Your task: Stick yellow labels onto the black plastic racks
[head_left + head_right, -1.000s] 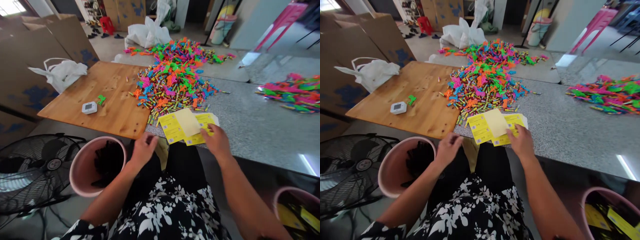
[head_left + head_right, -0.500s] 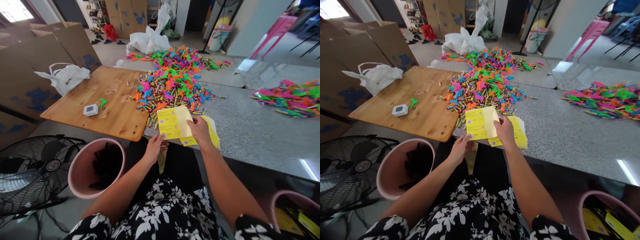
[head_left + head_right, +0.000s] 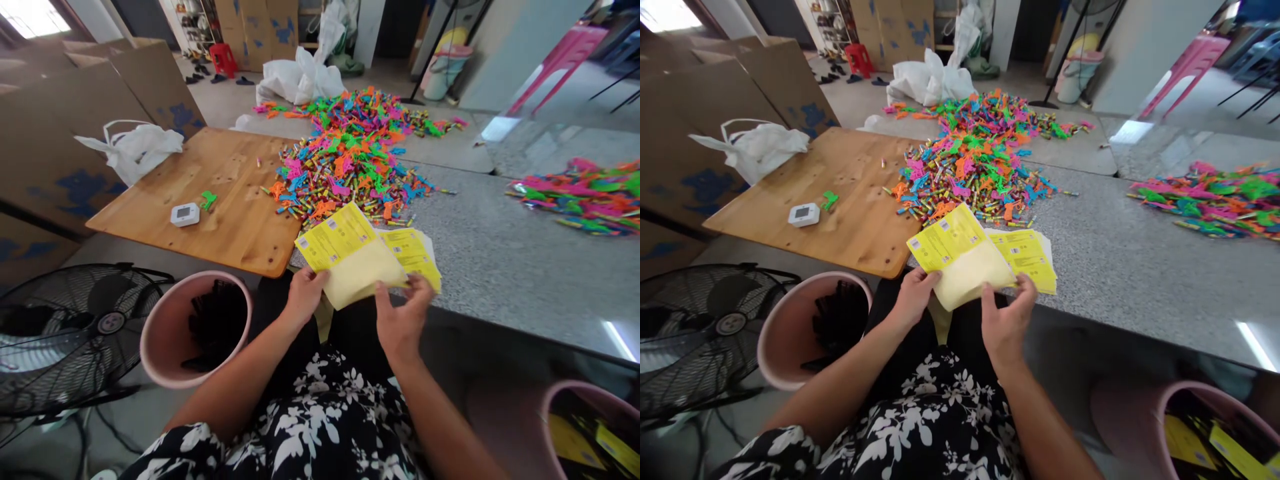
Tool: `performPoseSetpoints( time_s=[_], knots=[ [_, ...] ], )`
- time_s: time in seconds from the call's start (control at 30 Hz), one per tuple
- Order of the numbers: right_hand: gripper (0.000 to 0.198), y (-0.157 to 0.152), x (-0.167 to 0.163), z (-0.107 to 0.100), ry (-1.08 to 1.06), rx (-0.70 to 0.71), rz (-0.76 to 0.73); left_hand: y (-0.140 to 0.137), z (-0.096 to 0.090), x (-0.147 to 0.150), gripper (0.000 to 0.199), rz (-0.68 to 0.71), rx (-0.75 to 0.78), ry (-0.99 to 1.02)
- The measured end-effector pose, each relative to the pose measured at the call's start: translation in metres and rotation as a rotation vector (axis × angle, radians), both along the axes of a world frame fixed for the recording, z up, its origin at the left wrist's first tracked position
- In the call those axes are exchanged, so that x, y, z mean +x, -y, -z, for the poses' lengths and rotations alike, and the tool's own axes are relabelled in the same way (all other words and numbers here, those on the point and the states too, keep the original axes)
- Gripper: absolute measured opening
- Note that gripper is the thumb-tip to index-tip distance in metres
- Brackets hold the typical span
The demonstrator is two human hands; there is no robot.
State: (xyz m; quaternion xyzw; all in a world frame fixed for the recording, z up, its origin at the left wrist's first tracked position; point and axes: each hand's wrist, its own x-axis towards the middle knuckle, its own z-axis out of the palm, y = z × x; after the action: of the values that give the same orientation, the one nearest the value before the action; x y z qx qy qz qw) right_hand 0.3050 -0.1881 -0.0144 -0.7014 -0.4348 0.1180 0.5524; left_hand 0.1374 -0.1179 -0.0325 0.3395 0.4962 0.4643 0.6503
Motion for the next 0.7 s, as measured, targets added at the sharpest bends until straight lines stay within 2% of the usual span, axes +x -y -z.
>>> performPoseSetpoints(
  time_s=[0.03,0.1,0.17,0.23,0.3,0.43,0.57,0.7],
  knots=[
    [0.06,0.001,0.008,-0.003,0.232,0.077,0.021,-0.005,-0.002,-0.006,0.029,0.055,-0.005,-0.052],
    [0.053,-0.003,0.018,-0.007,0.56,0.141,-0.135,-0.013,-0.009,-0.014,0.026,0.23,-0.068,-0.08],
    [0.042,-0.012,0.021,-0.007,0.71,0.12,-0.392,-0.018,-0.016,-0.016,0.027,0.383,-0.156,-0.041],
    [0.039,-0.022,0.018,0.0,0.752,0.078,-0.573,-0.019,-0.021,-0.016,0.03,0.444,-0.21,0.013],
    [0.039,-0.029,0.013,0.009,0.73,0.047,-0.624,-0.017,-0.022,-0.015,0.036,0.465,-0.223,0.091],
    [0.03,-0.035,0.007,0.022,0.611,0.019,-0.601,-0.01,-0.017,-0.019,0.045,0.579,-0.161,0.237],
    [0.018,-0.038,0.008,0.017,0.483,0.008,-0.589,-0.008,-0.015,-0.023,0.042,0.646,-0.063,0.108],
    [0.014,-0.045,0.015,0.005,0.216,-0.055,-0.609,-0.013,-0.021,-0.02,0.038,0.679,0.016,-0.023]
  ],
)
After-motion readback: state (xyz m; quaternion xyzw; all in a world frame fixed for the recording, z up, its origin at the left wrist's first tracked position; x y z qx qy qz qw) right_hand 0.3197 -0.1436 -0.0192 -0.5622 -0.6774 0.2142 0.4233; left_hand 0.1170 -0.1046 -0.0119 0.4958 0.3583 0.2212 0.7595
